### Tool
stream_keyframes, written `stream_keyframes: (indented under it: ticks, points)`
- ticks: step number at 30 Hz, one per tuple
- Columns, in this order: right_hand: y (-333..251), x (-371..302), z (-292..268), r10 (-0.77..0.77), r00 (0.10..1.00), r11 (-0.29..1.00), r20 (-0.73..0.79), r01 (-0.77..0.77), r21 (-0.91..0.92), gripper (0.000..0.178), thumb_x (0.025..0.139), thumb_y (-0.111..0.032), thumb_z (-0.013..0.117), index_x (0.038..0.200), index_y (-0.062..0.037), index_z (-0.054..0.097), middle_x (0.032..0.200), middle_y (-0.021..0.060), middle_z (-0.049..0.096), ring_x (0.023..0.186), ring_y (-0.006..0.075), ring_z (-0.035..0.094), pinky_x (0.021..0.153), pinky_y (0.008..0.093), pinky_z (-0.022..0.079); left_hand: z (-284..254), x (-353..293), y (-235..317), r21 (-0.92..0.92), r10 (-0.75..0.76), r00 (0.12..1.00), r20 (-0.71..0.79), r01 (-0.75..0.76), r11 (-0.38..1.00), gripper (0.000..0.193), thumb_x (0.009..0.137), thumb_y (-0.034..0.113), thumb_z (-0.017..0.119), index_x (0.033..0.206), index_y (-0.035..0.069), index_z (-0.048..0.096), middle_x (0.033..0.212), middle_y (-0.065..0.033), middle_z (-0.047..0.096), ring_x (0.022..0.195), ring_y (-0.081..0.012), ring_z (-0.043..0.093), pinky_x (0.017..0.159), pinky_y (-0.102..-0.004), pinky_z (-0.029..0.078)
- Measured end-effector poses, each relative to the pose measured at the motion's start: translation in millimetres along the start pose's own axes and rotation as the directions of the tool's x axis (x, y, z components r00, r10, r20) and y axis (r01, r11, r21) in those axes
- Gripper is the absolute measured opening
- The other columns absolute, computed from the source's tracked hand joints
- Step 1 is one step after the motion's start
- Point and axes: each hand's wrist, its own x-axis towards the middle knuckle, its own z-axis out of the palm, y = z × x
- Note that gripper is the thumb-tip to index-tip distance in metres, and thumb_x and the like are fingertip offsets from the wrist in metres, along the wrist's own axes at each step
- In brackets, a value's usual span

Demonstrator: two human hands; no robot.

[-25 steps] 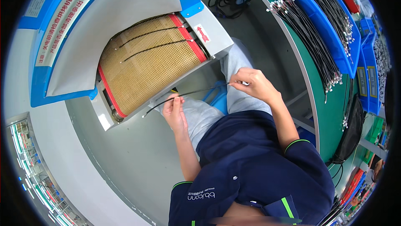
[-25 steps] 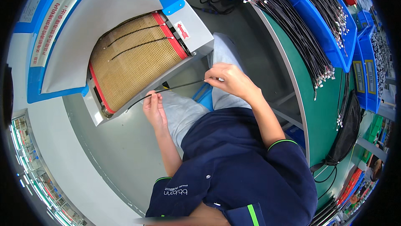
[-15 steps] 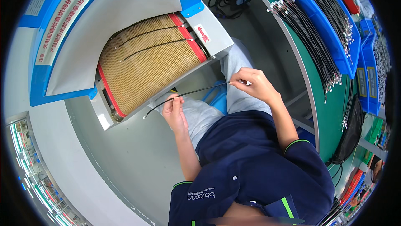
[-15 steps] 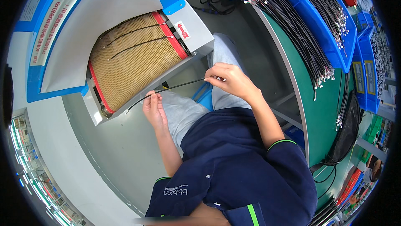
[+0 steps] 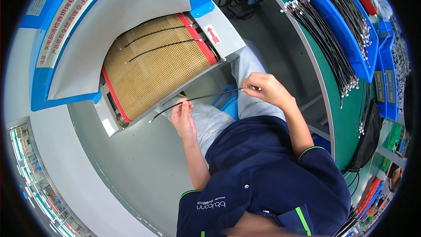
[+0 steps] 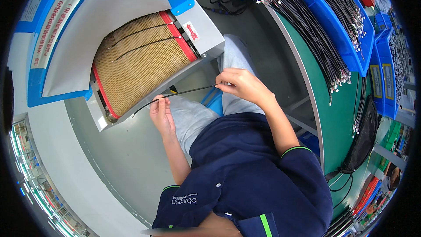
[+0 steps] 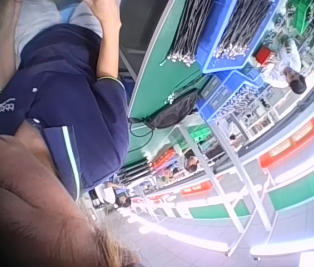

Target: The person picks up a cable from a blue tray, slides a sleeve along its length, and places it onto the mesh belt of a machine.

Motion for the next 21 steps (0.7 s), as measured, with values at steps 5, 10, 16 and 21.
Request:
stream_keyframes:
  ticks: [5,10,16,21]
  points:
    - [-6,7,-7,-0.015,0.999,0.993,0.032,0.018,-0.117,0.019,0.069,-0.015,0.073,0.082,-0.005,0.062,0.077,0.005,0.058,0.069,0.0211,0.057,0.062,0.0311,0.048,-3,2,2,0.0,-0.006,1.0,-0.017,0.006,1.0,0.012,0.085,0.003,0.061,0.095,-0.002,0.062,0.09,-0.0069,0.062,0.076,-0.0122,0.058,0.071,-0.0239,0.049]
    - [-6,20,4,-0.161,0.987,0.965,-0.025,0.152,-0.215,0.02,0.068,-0.017,0.073,0.082,-0.0075,0.063,0.089,0.0025,0.058,0.085,0.0215,0.055,0.072,0.0332,0.046,-2,4,2,0.037,-0.024,0.999,-0.029,0.025,0.999,0.011,0.085,0.003,0.061,0.095,-0.001,0.062,0.089,-0.0062,0.062,0.077,-0.012,0.058,0.072,-0.0243,0.048]
    - [-2,29,20,-0.223,0.974,0.947,-0.036,0.208,-0.243,0.012,0.068,-0.015,0.071,0.075,-0.0081,0.064,0.092,-0.0003,0.058,0.09,0.0202,0.053,0.079,0.033,0.043,-1,12,3,0.014,-0.039,0.999,-0.019,0.039,0.999,0.016,0.086,0.004,0.059,0.102,-0.001,0.06,0.089,-0.0054,0.061,0.079,-0.0113,0.058,0.074,-0.0247,0.048]
    - [1,48,34,-0.197,0.971,0.958,-0.134,0.161,-0.238,0.011,0.066,-0.011,0.073,0.072,-0.0066,0.065,0.092,0.0012,0.059,0.088,0.022,0.054,0.078,0.0332,0.044,2,23,7,-0.007,-0.08,0.996,0.029,0.08,0.997,0.029,0.088,0.004,0.057,0.116,0.0,0.053,0.094,-0.0053,0.059,0.083,-0.0112,0.057,0.075,-0.0241,0.048]
